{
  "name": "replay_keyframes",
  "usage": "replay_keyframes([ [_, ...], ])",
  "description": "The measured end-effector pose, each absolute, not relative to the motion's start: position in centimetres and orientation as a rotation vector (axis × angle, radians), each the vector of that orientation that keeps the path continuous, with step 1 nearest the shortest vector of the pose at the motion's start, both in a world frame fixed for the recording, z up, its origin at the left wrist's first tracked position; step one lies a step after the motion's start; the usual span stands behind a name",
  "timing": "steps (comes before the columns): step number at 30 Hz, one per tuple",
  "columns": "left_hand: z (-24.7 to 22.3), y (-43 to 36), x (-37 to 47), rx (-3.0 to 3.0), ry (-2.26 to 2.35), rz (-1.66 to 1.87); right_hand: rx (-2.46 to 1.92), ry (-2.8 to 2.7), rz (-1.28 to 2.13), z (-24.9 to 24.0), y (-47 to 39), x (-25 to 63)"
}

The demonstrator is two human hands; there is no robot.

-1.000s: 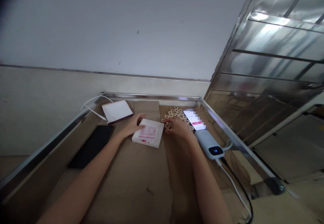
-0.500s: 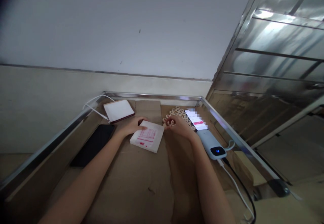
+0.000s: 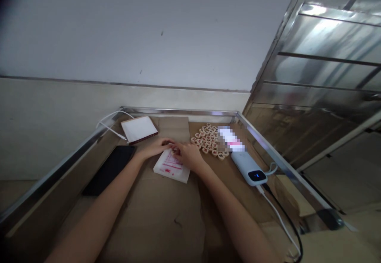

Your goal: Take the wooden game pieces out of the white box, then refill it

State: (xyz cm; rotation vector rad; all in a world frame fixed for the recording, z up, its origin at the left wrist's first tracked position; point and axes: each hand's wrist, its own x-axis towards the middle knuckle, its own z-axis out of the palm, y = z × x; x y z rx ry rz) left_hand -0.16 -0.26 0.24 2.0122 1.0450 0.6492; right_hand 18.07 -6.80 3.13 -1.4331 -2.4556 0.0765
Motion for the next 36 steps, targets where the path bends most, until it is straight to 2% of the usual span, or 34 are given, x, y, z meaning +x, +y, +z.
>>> replay_keyframes([
  [7,1.4,-1.1,-0.3,1.991,1.025,0.604,-1.434,-2.398,0.049,3.8,-6.3,19.1],
  [12,1.4,-1.4,-0.3,2.015,1.0,0.578,-1.621,-2.327,-0.194,4.2,-5.4,23.3],
  [17,1.2,-1.2,-0.4,2.025,1.001,0.593,-1.647,-2.406,-0.115,2.7,-4.6,25.5],
  [23,1.2,-1.3,-0.4,2.03,1.003,0.6,-1.591,-2.254,-0.139,3.8,-4.9,24.8],
  [29,1.1,-1.2,-0.3,2.02,1.01,0.62,-1.417,-2.328,0.179,4.8,-5.9,21.6],
  [36,1.5,-1.4,-0.1,2.017,1.008,0.65,-1.344,-2.514,-0.038,3.3,-6.4,19.1],
])
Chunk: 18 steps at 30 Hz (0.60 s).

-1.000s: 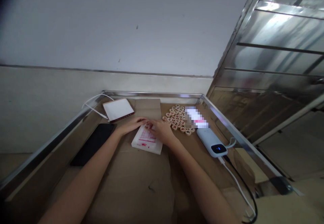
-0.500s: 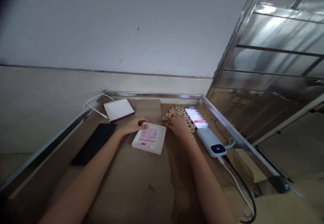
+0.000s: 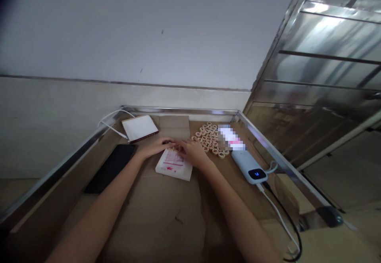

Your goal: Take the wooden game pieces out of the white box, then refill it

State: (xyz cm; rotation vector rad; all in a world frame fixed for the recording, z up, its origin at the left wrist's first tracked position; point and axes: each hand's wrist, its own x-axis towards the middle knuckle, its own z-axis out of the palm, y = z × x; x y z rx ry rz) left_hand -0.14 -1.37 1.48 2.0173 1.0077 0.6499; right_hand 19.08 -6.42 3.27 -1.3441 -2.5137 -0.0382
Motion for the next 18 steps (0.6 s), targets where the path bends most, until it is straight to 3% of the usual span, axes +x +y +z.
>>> replay_keyframes([
  [5,1.6,-1.8,0.2,2.026,1.042,0.605,-1.43,-2.398,0.02,4.4,-6.1,20.9],
  [10,1.3,-2.1,0.9,2.086,1.088,0.655,-1.678,-2.277,-0.31,3.1,-5.2,24.2],
  [18,1.2,-1.8,0.7,2.139,1.071,0.613,-1.654,-2.336,-0.388,0.7,-3.9,23.7],
])
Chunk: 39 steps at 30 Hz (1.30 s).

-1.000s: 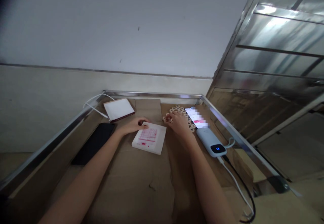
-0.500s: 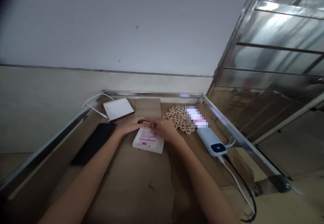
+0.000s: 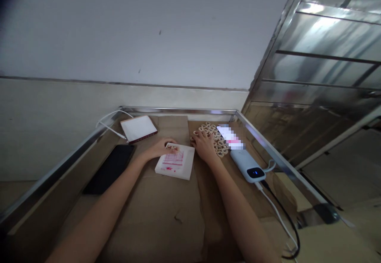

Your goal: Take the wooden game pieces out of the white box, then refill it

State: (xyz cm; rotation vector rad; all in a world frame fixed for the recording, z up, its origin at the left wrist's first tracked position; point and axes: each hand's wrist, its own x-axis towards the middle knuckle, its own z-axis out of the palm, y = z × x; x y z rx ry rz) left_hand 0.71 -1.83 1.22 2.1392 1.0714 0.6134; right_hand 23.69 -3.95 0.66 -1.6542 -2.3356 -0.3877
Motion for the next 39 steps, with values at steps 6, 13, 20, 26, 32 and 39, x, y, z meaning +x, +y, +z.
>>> replay_keyframes([
  [6,1.5,-2.0,0.7,2.139,1.05,0.603,-1.63,-2.187,-0.327,2.0,-3.8,23.8],
  [13,1.2,-1.9,0.7,2.157,1.1,0.603,-1.343,-2.439,0.126,4.3,-5.4,23.0],
  [20,0.9,-1.6,0.6,2.176,1.117,0.602,-1.329,-2.548,0.069,3.7,-5.9,21.9],
  [26,0.9,-1.7,0.6,2.147,1.131,0.602,-1.337,-2.528,-0.003,3.2,-5.9,21.2],
  [32,1.4,-1.9,0.7,2.176,1.055,0.582,-1.476,-2.356,-0.076,3.9,-5.6,22.7],
  [39,1.2,-1.8,0.4,2.14,1.019,0.57,-1.834,-2.283,-0.307,2.1,-4.1,26.0],
])
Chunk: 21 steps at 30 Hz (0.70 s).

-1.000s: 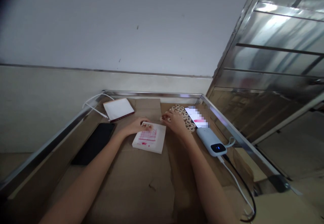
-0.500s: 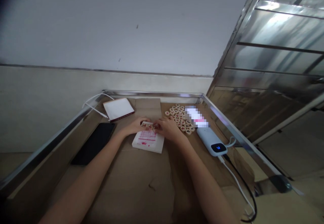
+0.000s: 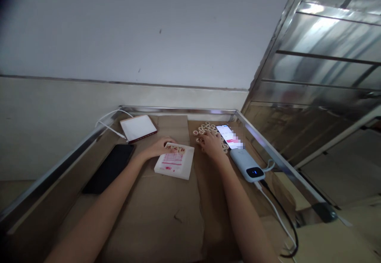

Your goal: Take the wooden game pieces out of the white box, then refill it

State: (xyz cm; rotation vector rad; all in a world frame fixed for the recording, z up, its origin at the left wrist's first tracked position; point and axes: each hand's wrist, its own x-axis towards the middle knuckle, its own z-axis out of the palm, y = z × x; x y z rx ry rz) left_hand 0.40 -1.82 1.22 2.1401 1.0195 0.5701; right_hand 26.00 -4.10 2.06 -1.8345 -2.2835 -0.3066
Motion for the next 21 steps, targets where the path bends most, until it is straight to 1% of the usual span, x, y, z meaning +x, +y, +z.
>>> replay_keyframes([
  [5,1.4,-2.0,0.5,2.168,1.048,0.583,-1.79,-2.241,-0.301,2.6,-4.4,25.5],
  [8,1.6,-2.1,0.6,2.165,1.06,0.589,-1.714,-2.201,-0.148,3.9,-4.9,25.4],
  [12,1.4,-2.1,0.5,2.142,1.072,0.573,-1.482,-2.361,0.033,5.3,-5.8,24.9],
  [16,1.1,-1.8,0.5,2.135,1.066,0.586,-1.488,-2.523,-0.04,5.2,-6.6,23.6],
  [21,1.4,-2.0,0.7,2.146,1.019,0.601,-1.527,-2.566,-0.107,4.8,-6.8,23.2],
])
